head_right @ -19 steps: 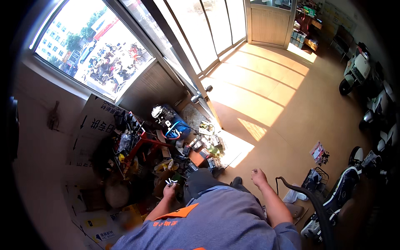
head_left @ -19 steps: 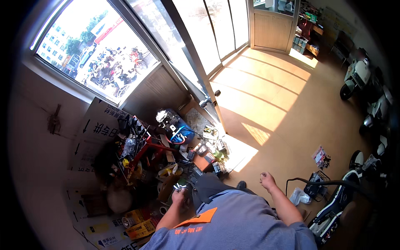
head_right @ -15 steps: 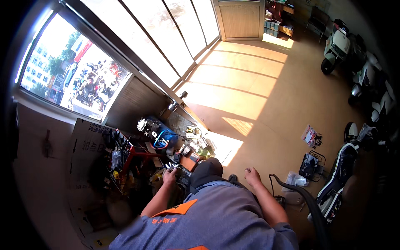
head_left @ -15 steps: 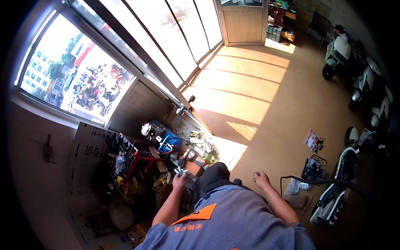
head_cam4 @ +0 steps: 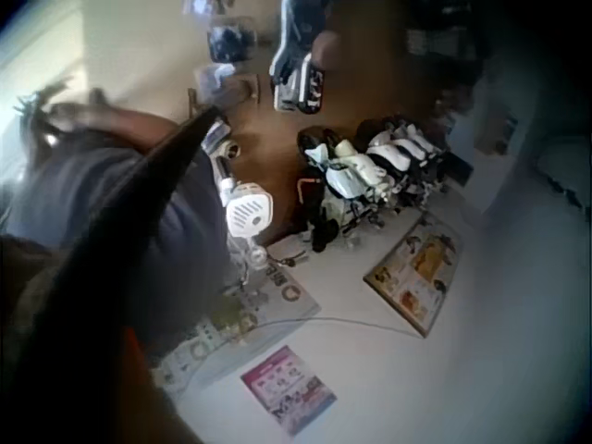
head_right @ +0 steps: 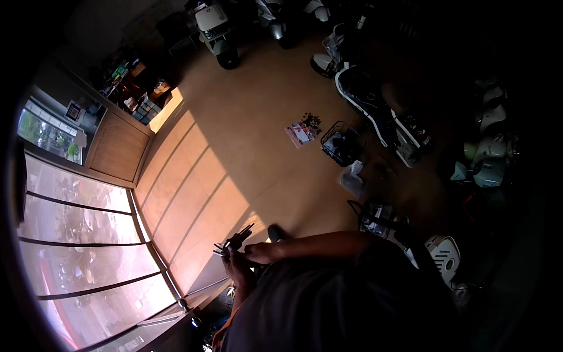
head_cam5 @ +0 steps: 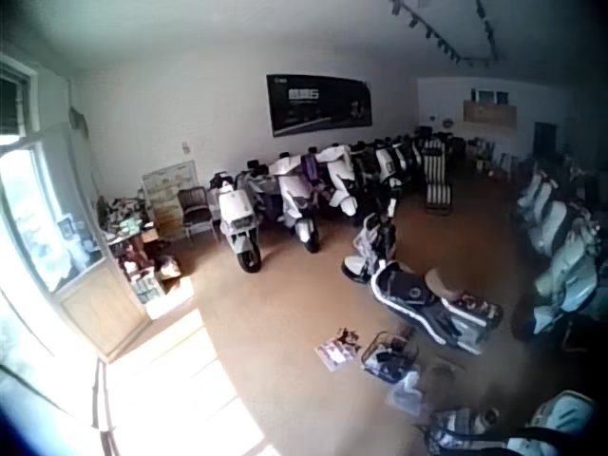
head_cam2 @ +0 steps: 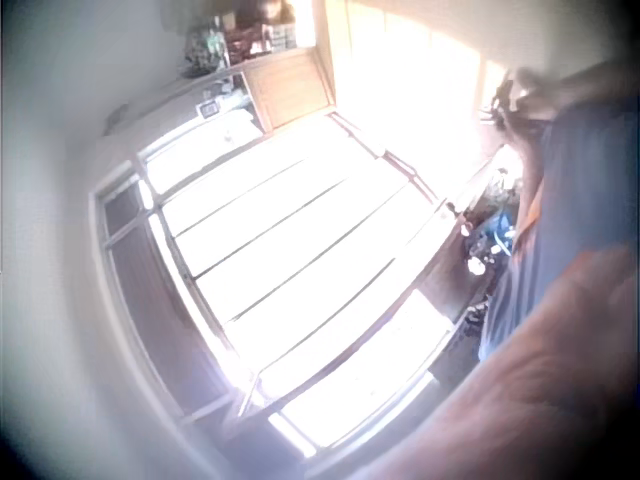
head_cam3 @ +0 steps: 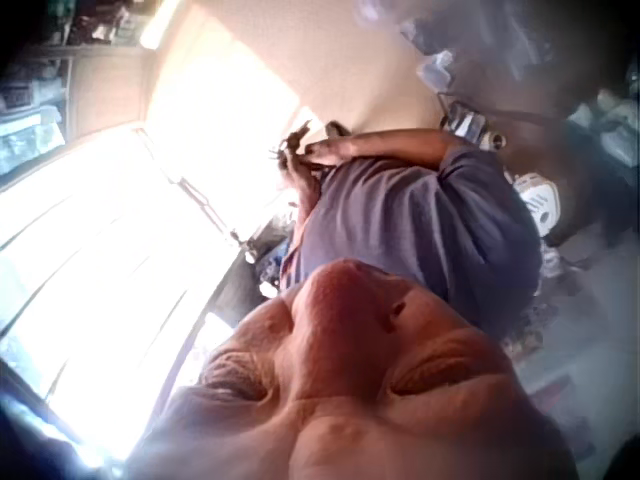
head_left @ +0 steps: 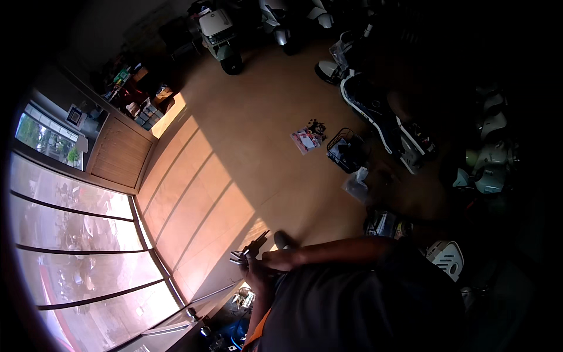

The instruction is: The person sits on the floor and sorts small hardware parts from a plastic bag. Then the person stands and uses a wrench to tighten bolts on the handlebar of a scooter.

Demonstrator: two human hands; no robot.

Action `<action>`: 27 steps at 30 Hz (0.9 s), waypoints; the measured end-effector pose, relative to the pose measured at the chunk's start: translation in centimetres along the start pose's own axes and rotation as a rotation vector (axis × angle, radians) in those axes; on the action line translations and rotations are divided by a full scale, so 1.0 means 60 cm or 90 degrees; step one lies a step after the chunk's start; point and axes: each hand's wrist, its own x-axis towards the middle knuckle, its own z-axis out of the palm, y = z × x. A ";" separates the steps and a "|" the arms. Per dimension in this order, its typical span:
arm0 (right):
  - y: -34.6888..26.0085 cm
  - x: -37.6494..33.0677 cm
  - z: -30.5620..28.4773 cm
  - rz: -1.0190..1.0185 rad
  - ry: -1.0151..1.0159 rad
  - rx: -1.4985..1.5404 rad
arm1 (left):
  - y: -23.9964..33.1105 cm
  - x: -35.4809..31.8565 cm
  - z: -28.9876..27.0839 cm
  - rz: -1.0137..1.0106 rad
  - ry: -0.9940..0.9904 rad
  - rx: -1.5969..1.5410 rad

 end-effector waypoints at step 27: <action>-0.045 0.030 -1.104 0.049 0.478 0.168 | 0.268 0.876 0.576 -0.056 -0.289 -0.157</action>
